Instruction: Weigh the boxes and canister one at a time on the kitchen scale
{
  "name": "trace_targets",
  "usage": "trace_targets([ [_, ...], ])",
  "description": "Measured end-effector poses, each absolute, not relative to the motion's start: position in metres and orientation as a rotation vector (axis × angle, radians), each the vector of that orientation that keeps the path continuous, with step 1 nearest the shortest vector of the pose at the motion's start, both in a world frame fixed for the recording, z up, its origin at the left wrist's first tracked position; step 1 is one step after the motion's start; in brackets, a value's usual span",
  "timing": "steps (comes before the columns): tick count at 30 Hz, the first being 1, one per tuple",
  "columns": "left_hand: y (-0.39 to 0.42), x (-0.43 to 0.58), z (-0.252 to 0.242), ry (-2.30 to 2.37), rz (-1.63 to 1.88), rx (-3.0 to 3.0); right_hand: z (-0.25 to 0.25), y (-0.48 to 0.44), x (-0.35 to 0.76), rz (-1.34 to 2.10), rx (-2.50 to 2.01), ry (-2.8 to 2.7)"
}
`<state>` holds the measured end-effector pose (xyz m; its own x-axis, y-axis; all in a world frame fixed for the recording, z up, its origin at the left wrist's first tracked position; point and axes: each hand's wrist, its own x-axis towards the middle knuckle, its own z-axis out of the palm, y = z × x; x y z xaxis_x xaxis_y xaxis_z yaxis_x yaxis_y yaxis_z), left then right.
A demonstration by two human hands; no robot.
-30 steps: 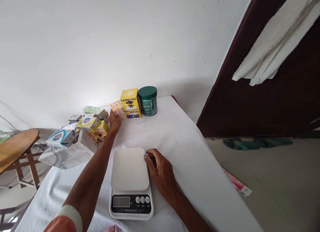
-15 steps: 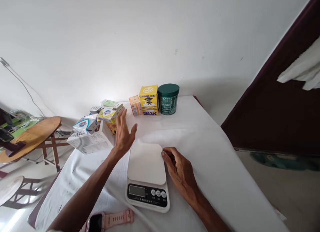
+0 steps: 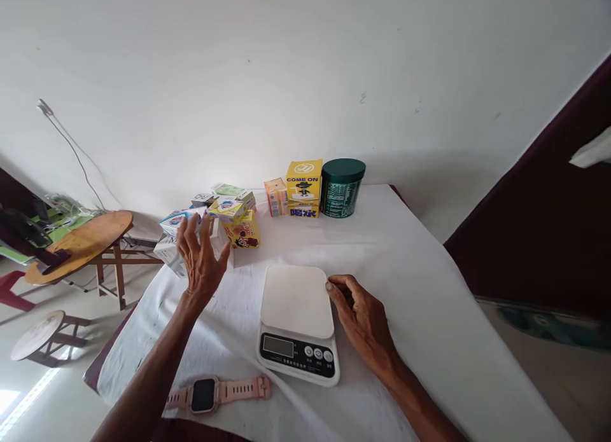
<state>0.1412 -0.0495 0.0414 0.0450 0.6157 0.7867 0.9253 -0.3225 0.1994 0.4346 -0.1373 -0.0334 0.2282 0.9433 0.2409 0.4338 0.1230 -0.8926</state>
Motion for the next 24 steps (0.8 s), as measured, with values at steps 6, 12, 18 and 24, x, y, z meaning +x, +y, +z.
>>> trace_targets([
  [6, -0.047, 0.126, 0.044, -1.773, -1.213, -1.77, -0.032, -0.139, 0.434, 0.634, -1.492, -1.378],
  [12, -0.048, 0.131, 0.047, -1.728, -1.086, -1.828, -0.031, -0.138, 0.434, 0.628, -1.485, -1.387],
  [18, -0.049, 0.132, 0.04, -1.647, -0.948, -1.846, -0.029, -0.14, 0.432, 0.596, -1.466, -1.41],
  [24, -0.059, 0.132, 0.034, -1.564, -0.929, -1.874, -0.032, -0.138, 0.433, 0.595, -1.474, -1.423],
])
